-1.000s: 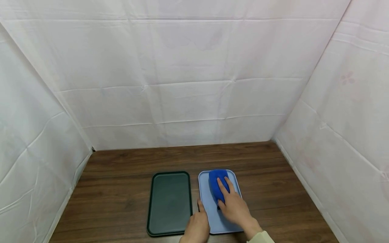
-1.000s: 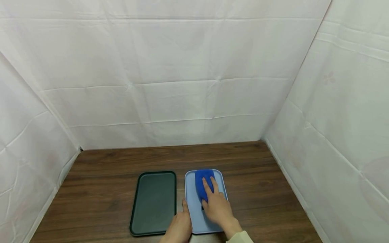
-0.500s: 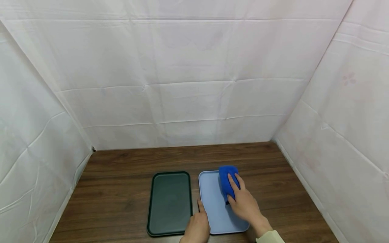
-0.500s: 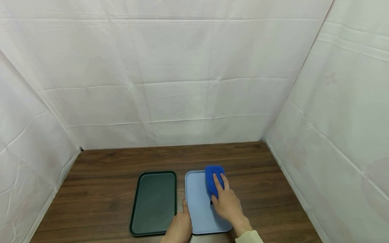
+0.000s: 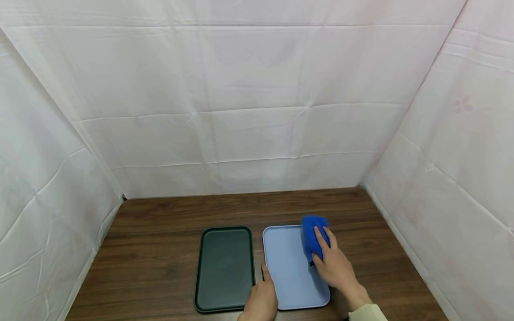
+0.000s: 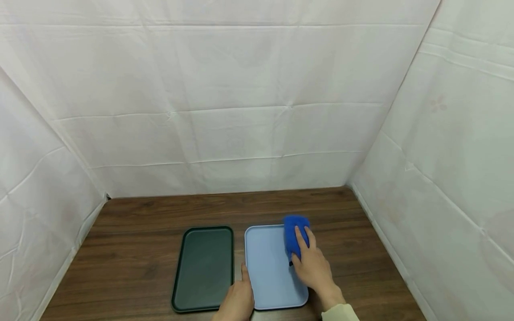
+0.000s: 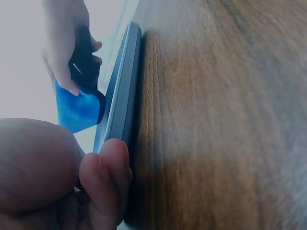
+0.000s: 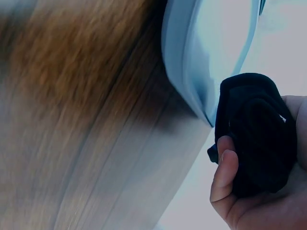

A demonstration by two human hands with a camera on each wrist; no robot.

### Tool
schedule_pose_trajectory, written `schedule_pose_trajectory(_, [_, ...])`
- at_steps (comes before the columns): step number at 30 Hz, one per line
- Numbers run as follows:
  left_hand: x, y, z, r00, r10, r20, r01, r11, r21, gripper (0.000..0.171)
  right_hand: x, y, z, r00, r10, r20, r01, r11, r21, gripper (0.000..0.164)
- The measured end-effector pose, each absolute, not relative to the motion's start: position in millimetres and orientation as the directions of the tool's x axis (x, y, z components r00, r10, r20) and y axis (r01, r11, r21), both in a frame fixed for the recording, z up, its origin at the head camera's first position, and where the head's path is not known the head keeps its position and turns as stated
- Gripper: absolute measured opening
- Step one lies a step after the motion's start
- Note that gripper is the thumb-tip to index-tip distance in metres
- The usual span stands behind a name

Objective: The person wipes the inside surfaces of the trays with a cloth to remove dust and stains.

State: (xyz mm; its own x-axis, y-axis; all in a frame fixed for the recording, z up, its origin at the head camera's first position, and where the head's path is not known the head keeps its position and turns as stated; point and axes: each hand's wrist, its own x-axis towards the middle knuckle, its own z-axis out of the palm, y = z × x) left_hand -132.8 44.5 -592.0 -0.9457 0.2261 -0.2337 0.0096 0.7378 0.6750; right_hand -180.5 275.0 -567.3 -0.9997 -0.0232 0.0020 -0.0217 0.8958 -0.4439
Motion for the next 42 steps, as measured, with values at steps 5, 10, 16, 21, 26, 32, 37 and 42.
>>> schedule_pose_trajectory(5, [-134.0,44.5,-593.2,-0.942,0.223,-0.251,-0.006,0.736,0.677,0.074,-182.4,286.9,-565.8,-1.000,-0.012,0.002,-0.011,0.899,-0.437,0.079])
schedule_pose_trajectory(10, [-134.4,44.0,-594.7,-0.942,0.227,-0.248,-0.004,0.730,0.684,0.074,-184.6,300.9,-564.4,-1.000,-0.002,0.015,-0.008,0.903,-0.430,0.079])
schedule_pose_trajectory(16, [-134.9,43.6,-595.3,-0.940,0.227,-0.253,-0.014,0.719,0.695,0.074,-187.5,317.3,-564.4,-1.000,-0.002,0.007,-0.005,0.910,-0.415,0.080])
schedule_pose_trajectory(21, [-135.3,43.9,-595.3,-0.940,0.225,-0.258,-0.016,0.723,0.690,0.074,-190.2,328.4,-567.2,-1.000,-0.019,-0.021,-0.009,0.912,-0.410,0.081])
schedule_pose_trajectory(26, [-136.3,44.2,-595.4,-0.937,0.223,-0.269,-0.025,0.725,0.689,0.073,-192.5,335.8,-570.7,-0.998,-0.042,-0.052,-0.018,0.920,-0.392,0.079])
schedule_pose_trajectory(32, [-136.8,44.7,-595.7,-0.934,0.224,-0.279,-0.033,0.723,0.690,0.073,-198.3,345.7,-568.3,-0.997,-0.054,-0.060,-0.027,0.924,-0.380,0.079])
schedule_pose_trajectory(37, [-137.1,44.7,-595.6,-0.933,0.229,-0.279,-0.030,0.721,0.692,0.073,-201.2,355.8,-563.4,-0.998,-0.047,-0.045,-0.027,0.931,-0.365,0.080])
schedule_pose_trajectory(42, [-137.4,44.0,-595.3,-0.934,0.221,-0.282,-0.036,0.726,0.687,0.073,-202.4,357.8,-566.5,-0.998,-0.046,-0.044,-0.028,0.937,-0.347,0.080])
